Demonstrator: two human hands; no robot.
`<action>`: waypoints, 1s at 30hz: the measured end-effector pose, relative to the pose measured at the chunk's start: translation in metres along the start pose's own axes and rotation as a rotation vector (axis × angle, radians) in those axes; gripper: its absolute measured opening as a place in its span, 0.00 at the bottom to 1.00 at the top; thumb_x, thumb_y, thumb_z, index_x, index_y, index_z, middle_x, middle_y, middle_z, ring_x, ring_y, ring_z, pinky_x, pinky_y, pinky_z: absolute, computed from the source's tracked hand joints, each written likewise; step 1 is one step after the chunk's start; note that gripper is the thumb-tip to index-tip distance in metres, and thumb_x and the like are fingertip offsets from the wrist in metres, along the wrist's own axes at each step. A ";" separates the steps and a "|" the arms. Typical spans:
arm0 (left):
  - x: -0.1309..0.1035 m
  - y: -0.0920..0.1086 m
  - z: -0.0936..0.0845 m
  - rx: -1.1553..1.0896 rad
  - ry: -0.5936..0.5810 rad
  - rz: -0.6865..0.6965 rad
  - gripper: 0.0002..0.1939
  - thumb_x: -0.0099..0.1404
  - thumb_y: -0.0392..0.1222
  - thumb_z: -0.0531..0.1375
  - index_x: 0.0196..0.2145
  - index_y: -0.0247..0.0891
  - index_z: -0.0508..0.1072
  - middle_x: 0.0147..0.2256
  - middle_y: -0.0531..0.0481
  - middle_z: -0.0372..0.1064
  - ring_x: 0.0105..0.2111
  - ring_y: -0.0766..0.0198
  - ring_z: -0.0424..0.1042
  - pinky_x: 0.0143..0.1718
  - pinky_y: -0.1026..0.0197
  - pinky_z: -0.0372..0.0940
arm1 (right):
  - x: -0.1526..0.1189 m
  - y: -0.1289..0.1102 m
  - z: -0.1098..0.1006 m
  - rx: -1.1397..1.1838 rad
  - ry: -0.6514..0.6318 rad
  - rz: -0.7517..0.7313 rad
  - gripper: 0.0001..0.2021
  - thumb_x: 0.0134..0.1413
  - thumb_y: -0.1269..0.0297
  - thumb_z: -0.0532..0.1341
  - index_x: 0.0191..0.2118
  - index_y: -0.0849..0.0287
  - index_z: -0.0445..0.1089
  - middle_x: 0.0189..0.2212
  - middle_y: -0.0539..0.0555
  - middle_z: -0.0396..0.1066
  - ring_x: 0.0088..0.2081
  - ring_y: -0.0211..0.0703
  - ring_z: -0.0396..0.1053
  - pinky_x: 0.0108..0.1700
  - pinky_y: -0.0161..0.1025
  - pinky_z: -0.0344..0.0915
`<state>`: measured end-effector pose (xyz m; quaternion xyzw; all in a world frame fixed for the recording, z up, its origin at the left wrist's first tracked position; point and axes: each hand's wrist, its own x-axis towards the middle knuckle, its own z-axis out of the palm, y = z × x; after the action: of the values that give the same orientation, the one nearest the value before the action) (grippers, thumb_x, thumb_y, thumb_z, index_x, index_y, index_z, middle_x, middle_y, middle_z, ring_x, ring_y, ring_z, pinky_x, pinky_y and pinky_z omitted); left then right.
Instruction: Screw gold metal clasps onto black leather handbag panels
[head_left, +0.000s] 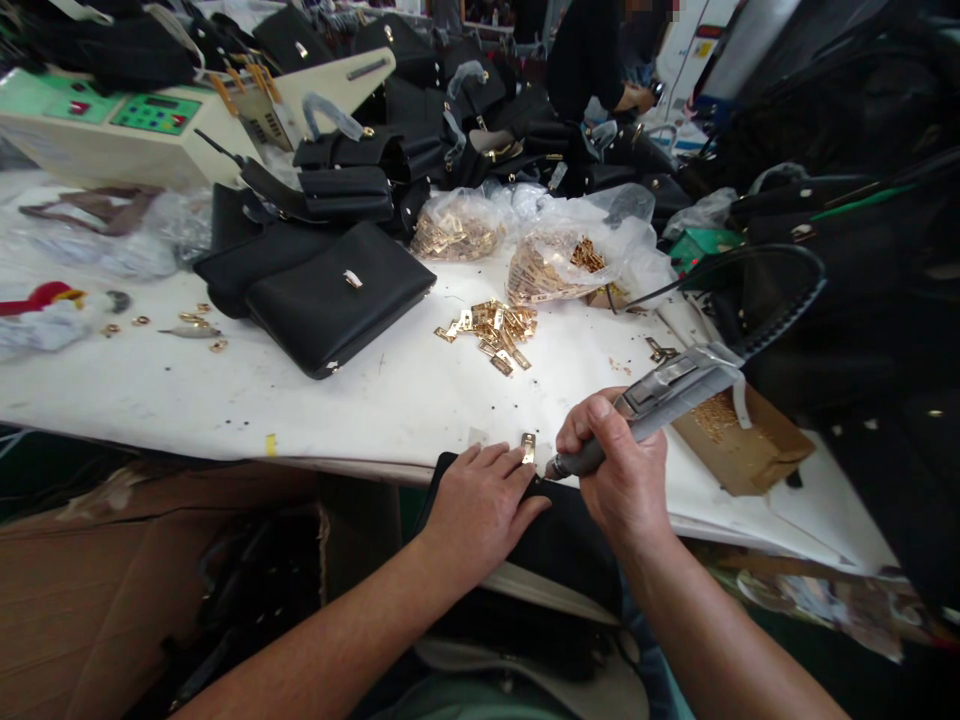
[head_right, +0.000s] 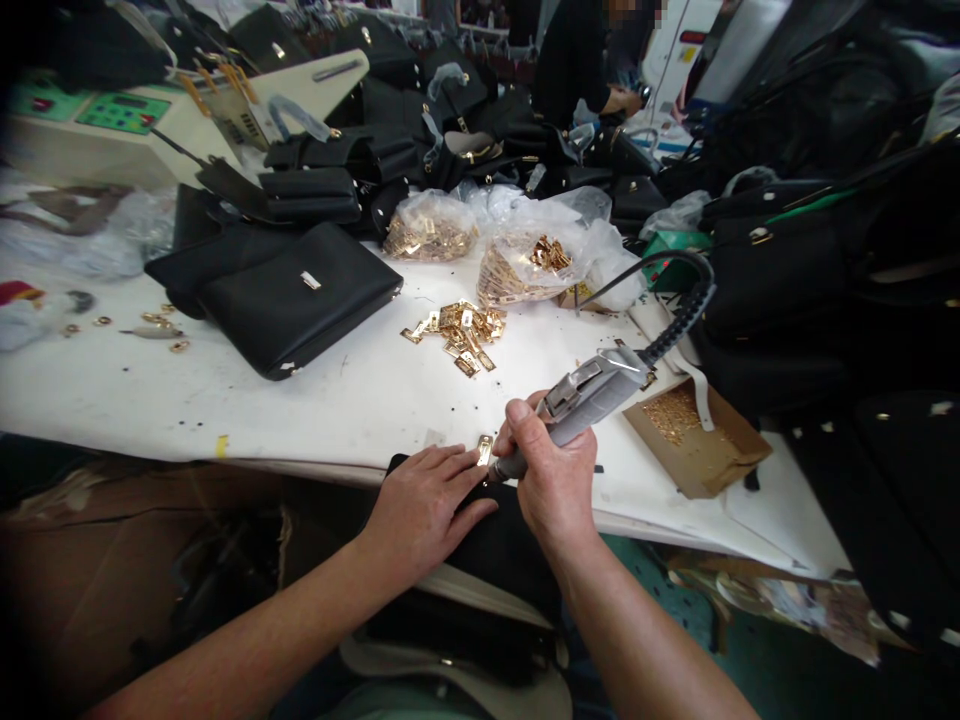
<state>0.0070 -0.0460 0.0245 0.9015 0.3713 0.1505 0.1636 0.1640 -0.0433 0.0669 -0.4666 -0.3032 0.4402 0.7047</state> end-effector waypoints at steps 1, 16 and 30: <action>0.000 0.000 0.000 -0.001 -0.002 0.001 0.18 0.71 0.51 0.60 0.53 0.40 0.74 0.55 0.46 0.73 0.54 0.51 0.71 0.57 0.44 0.64 | 0.002 0.001 0.000 -0.006 0.011 -0.023 0.15 0.55 0.58 0.71 0.30 0.57 0.65 0.19 0.44 0.64 0.20 0.36 0.62 0.24 0.34 0.62; -0.001 -0.001 -0.002 0.035 -0.064 0.018 0.15 0.71 0.48 0.60 0.50 0.38 0.76 0.57 0.43 0.72 0.57 0.48 0.68 0.60 0.41 0.63 | 0.014 0.033 0.002 -0.241 0.021 -0.049 0.16 0.53 0.53 0.71 0.28 0.58 0.68 0.18 0.48 0.68 0.19 0.38 0.65 0.22 0.35 0.63; 0.002 0.001 -0.005 0.016 -0.081 -0.007 0.16 0.68 0.47 0.63 0.51 0.38 0.75 0.53 0.41 0.72 0.55 0.47 0.68 0.58 0.42 0.64 | 0.016 0.030 0.014 -0.610 -0.222 -0.047 0.13 0.51 0.60 0.66 0.22 0.58 0.65 0.17 0.47 0.63 0.20 0.36 0.58 0.23 0.34 0.59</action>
<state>0.0073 -0.0444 0.0295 0.9069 0.3687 0.1105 0.1717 0.1488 -0.0184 0.0453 -0.5985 -0.5067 0.3607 0.5049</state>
